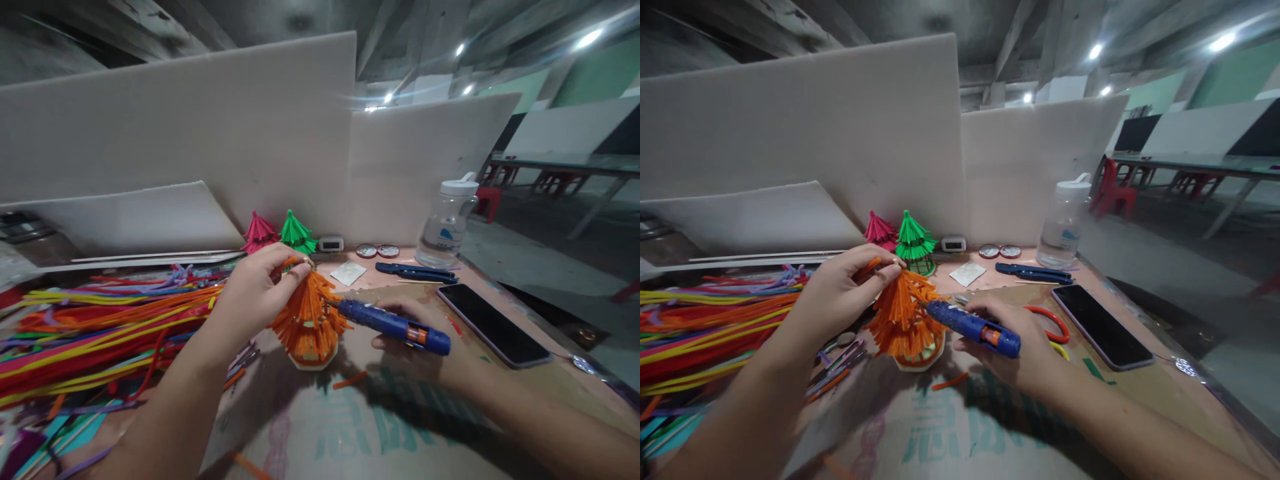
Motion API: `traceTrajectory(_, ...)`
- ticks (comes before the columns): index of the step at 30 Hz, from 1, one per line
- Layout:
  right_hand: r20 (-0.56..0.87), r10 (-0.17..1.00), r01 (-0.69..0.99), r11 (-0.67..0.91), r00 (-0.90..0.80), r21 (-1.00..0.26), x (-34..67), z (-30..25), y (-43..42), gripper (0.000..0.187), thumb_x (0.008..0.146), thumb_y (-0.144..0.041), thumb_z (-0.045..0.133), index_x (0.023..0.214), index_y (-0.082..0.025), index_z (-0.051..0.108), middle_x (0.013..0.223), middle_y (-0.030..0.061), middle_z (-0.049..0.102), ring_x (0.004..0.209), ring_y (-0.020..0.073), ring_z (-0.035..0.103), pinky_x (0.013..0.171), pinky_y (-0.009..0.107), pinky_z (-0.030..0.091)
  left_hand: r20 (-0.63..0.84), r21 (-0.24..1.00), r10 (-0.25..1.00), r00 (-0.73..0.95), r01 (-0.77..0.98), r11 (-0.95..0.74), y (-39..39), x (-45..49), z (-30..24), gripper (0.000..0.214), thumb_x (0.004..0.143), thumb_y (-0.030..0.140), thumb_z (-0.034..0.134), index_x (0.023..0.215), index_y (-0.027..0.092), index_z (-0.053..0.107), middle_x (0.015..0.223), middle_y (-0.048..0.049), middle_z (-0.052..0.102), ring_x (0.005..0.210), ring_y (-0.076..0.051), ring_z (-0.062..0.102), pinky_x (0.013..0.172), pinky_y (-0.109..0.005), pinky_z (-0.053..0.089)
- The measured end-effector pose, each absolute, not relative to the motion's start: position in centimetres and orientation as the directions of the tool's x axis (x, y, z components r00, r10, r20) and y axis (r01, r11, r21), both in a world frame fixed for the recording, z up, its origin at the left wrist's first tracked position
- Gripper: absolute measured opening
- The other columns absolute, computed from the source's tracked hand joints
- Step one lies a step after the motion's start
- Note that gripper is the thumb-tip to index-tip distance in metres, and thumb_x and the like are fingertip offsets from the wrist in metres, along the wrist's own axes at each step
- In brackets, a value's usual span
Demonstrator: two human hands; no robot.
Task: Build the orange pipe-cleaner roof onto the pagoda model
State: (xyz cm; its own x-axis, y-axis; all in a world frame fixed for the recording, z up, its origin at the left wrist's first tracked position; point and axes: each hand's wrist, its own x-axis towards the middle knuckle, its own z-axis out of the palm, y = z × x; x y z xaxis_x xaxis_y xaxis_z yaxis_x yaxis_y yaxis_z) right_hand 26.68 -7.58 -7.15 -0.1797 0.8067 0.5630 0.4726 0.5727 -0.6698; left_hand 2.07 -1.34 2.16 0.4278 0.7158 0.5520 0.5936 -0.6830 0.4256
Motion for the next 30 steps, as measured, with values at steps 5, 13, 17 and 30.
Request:
traceTrajectory(5,0.574,0.801,0.502,0.572,-0.171,-0.648,26.75,-7.34,-7.52,0.026,0.079,-0.027,0.076,0.101,-0.026,0.063,0.081,-0.0027,0.072,0.065,0.0137,0.067,0.058,0.022,0.052,0.549,0.424,0.720,0.425,0.601,-0.678,-1.33,2.02,2.21,0.019,0.093,0.029,0.055,0.083,0.018,0.068,0.086,-0.0013,0.068,0.079,-0.015,0.061,0.072,-0.025,0.045)
traceTrajectory(13,0.582,0.792,0.542,0.577,-0.186,-0.611,26.70,-7.16,-7.71,0.022,0.080,-0.026,0.075,0.098,-0.025,0.065,0.078,-0.0026,0.071,0.061,0.0130,0.064,0.056,0.021,0.050,0.536,0.426,0.719,0.442,0.595,-0.682,-1.40,2.22,2.10,0.020,0.093,0.029,0.055,0.085,0.018,0.069,0.089,-0.0023,0.069,0.082,-0.016,0.062,0.073,-0.026,0.045)
traceTrajectory(17,0.567,0.804,0.557,0.557,-0.177,-0.616,26.58,-6.83,-7.82,0.021,0.078,-0.026,0.076,0.096,-0.024,0.065,0.074,-0.0024,0.070,0.058,0.0137,0.063,0.054,0.022,0.049,0.532,0.421,0.721,0.445,0.600,-0.681,-1.43,2.21,2.14,0.020,0.093,0.030,0.054,0.086,0.018,0.069,0.091,-0.0032,0.070,0.084,-0.017,0.063,0.074,-0.026,0.046)
traceTrajectory(30,0.569,0.811,0.505,0.552,-0.139,-0.663,26.28,-6.62,-7.85,0.019,0.076,-0.028,0.076,0.092,-0.023,0.065,0.072,-0.0015,0.072,0.058,0.0151,0.065,0.053,0.024,0.049,0.528,0.403,0.709,0.467,0.598,-0.693,-1.58,2.34,2.25,0.020,0.093,0.028,0.054,0.086,0.018,0.069,0.089,-0.0035,0.069,0.082,-0.017,0.062,0.074,-0.028,0.045)
